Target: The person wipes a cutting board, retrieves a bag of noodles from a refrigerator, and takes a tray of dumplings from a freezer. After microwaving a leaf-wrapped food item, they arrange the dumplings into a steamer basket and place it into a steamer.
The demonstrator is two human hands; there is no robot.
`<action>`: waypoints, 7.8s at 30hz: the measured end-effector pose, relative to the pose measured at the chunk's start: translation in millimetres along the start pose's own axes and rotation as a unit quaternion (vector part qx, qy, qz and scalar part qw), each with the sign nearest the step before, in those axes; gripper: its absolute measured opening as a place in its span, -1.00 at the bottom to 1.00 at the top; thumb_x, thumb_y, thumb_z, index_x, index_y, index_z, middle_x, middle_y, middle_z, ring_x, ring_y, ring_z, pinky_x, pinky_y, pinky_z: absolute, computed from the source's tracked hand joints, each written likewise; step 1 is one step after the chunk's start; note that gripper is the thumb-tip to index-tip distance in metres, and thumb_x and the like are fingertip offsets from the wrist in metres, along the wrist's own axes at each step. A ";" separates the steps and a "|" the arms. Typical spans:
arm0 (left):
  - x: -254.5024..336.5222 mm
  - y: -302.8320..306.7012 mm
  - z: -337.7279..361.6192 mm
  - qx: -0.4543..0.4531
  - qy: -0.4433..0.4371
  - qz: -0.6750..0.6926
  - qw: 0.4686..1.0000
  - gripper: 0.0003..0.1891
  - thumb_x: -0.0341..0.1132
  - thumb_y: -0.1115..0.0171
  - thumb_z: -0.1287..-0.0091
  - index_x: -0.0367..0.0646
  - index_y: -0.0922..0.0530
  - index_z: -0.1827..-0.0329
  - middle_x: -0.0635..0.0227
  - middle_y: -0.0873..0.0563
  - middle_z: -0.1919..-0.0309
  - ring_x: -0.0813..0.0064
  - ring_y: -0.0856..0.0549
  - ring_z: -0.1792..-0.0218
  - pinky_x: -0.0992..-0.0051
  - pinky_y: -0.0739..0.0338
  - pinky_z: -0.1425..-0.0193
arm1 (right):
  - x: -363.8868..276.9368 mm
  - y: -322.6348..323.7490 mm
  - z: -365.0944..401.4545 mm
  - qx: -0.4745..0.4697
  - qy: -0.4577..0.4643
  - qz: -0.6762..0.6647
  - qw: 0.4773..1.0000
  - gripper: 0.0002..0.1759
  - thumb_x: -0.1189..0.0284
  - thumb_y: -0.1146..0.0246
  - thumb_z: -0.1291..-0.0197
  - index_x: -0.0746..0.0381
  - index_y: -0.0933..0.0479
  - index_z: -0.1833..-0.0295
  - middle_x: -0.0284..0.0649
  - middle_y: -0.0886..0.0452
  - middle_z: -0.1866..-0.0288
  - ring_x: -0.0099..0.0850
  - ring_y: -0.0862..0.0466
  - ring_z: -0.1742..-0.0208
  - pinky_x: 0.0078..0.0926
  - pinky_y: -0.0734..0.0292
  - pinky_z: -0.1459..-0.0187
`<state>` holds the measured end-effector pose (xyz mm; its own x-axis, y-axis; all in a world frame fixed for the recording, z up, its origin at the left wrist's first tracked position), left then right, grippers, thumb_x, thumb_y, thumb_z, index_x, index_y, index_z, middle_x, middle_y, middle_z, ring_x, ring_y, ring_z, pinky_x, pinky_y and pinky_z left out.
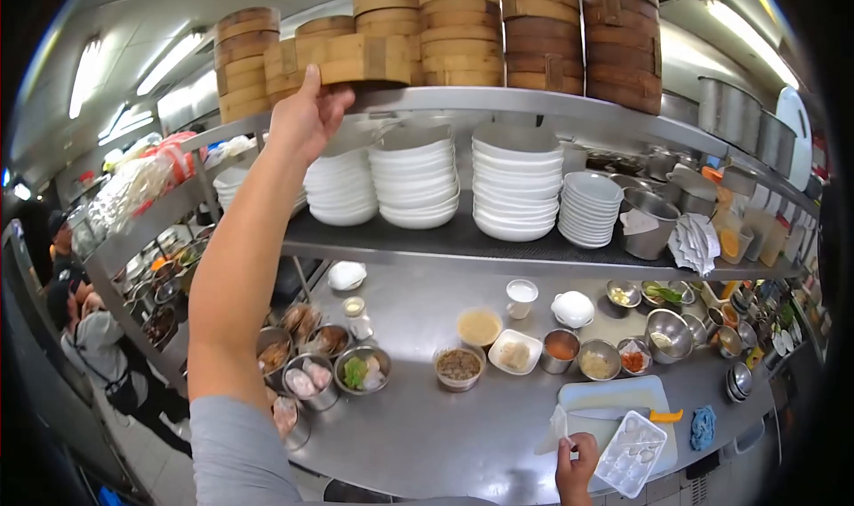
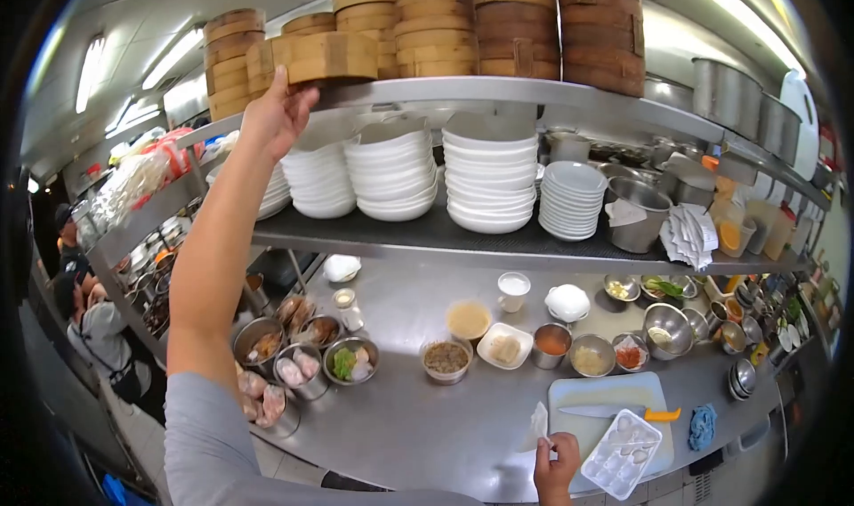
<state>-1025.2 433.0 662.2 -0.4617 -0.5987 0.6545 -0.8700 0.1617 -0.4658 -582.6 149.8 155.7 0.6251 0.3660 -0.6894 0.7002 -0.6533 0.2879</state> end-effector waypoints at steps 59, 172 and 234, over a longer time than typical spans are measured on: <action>22.5 41.5 -345.6 0.058 -0.466 -0.819 0.330 -0.37 -0.18 -0.13 -0.56 -0.20 -0.30 -0.64 -0.05 -0.43 -0.57 -0.02 -0.50 -0.53 0.00 -0.34 -0.62 | -38.1 3.8 46.4 0.091 -0.052 0.276 0.955 -0.84 0.58 -0.41 -0.19 0.27 -0.52 0.33 -0.09 -0.59 0.30 -0.07 -0.59 0.24 -0.15 -0.49 0.16; -426.6 -3.5 597.0 -0.048 0.258 -0.618 0.741 -0.48 -0.11 -0.35 -0.49 -0.13 -0.49 -0.41 -0.06 -0.78 -0.11 -0.07 -0.79 -0.08 0.06 -0.65 -0.15 | 143.8 -20.8 30.5 -0.462 0.136 0.106 0.870 -0.72 0.41 -0.48 -0.14 0.13 -0.73 0.01 -0.16 -0.70 -0.09 -0.11 -0.66 -0.21 -0.21 -0.59 -0.27; -428.3 -54.8 563.7 -0.264 0.478 -0.413 0.729 -0.07 -0.09 -0.12 -0.45 -0.25 0.07 -0.79 -0.26 -0.48 -0.52 -0.08 -0.52 -0.51 0.21 -0.59 -0.40 | 84.1 -40.3 -14.0 -0.657 0.017 0.307 0.689 0.08 0.07 -0.67 0.04 0.11 -0.41 -0.61 -0.01 -0.20 -0.68 0.09 -0.22 -0.66 0.12 -0.54 -0.43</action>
<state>-682.1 238.3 71.7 0.5671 0.1156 0.8155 -0.7482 0.4864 0.4513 -553.4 216.3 95.5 0.9349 0.3170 -0.1598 -0.0055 0.4631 0.8863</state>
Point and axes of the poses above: each hand's wrist, its own z-axis away from the middle knuckle, its own y-axis out of the back of the hand, x = y × z, the point moved 1 cm from there along -z, towards the middle knuckle
